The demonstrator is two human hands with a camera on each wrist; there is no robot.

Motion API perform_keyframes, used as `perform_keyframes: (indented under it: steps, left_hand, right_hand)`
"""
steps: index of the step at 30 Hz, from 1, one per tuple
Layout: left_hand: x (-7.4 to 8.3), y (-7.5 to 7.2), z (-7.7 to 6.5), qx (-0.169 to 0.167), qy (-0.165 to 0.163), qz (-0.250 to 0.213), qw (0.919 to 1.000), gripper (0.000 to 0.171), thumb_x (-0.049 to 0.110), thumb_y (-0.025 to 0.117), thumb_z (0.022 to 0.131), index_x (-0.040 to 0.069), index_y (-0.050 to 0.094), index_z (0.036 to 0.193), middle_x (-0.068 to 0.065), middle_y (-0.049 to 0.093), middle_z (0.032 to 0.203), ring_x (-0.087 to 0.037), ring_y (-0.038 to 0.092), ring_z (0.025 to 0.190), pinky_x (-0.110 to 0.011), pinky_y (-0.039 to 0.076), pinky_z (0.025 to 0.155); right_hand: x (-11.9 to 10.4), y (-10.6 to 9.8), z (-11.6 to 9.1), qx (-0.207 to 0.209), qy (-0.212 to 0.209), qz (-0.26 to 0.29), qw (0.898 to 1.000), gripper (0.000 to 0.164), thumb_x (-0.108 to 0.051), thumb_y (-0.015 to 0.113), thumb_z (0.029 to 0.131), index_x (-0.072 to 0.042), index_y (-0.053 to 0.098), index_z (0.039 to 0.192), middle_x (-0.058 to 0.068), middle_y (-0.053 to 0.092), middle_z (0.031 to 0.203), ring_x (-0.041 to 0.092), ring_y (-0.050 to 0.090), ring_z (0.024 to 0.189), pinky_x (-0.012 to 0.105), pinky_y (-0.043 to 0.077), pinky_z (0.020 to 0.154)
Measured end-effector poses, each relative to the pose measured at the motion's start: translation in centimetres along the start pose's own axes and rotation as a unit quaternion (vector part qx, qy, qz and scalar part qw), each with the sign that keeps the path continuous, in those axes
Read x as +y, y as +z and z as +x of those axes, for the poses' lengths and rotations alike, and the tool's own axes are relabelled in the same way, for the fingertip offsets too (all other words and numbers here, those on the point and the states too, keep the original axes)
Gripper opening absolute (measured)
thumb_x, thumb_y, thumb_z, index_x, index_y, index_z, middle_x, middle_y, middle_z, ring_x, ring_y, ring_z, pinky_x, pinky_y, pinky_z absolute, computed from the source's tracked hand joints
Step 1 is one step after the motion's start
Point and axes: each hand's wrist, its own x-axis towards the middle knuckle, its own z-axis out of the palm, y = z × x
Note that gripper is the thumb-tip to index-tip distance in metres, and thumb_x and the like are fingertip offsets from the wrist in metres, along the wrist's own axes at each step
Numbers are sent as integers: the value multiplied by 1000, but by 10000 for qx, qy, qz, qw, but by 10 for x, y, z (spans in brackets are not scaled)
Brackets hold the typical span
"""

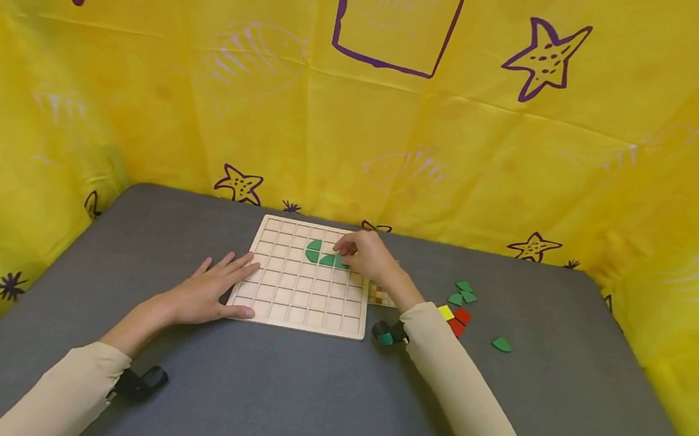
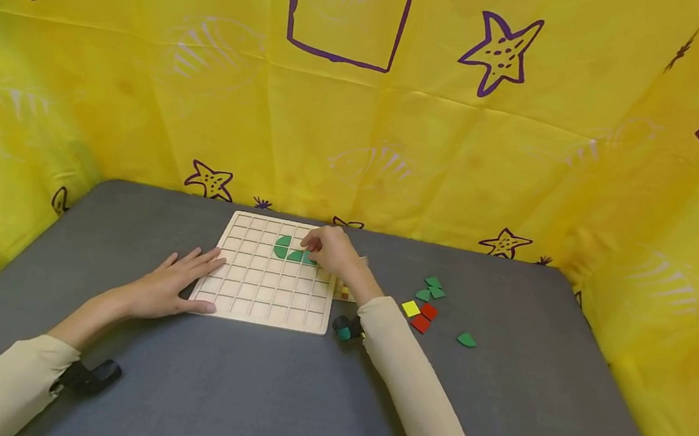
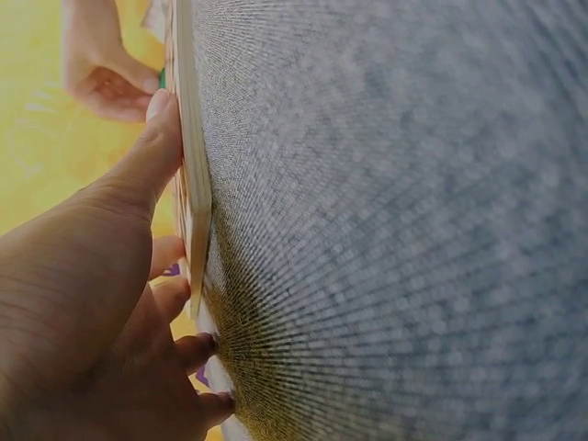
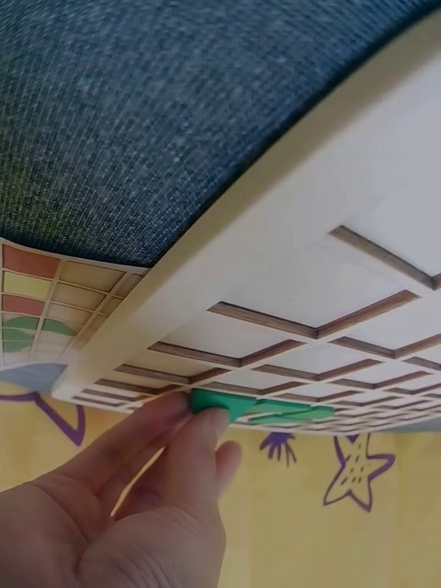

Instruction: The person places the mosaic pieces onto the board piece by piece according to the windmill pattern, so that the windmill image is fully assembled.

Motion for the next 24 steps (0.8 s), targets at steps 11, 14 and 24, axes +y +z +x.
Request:
perform_keyframes:
  steps: [11, 14, 24]
  left_hand:
    - [0, 0, 0, -1, -8, -16, 10000, 92, 55, 67, 86, 8, 28, 155, -17, 17, 162, -49, 7, 145, -69, -1, 110]
    - [1, 0, 0, 6, -1, -26, 10000, 92, 54, 68, 86, 8, 28, 155, -17, 17, 162, -49, 7, 145, -69, -2, 110]
    - [0, 0, -1, 22, 18, 4, 10000, 92, 56, 66, 86, 8, 28, 155, -17, 17, 162, -49, 8, 145, -69, -1, 110]
  right_hand:
    - [-2, 4, -1, 192, 354, -24, 9992, 20, 3, 71, 86, 0, 73, 106, 7, 72, 91, 17, 66, 85, 26, 54, 77]
    - [-3, 5, -2, 202, 432, -24, 9989, 21, 3, 71, 86, -2, 73, 107, 5, 72, 91, 16, 65, 85, 26, 54, 78]
    - [-5, -5, -11, 28, 241, 48, 9997, 19, -3, 66, 93, -1, 72, 111, 7, 71, 94, 18, 64, 87, 29, 53, 78]
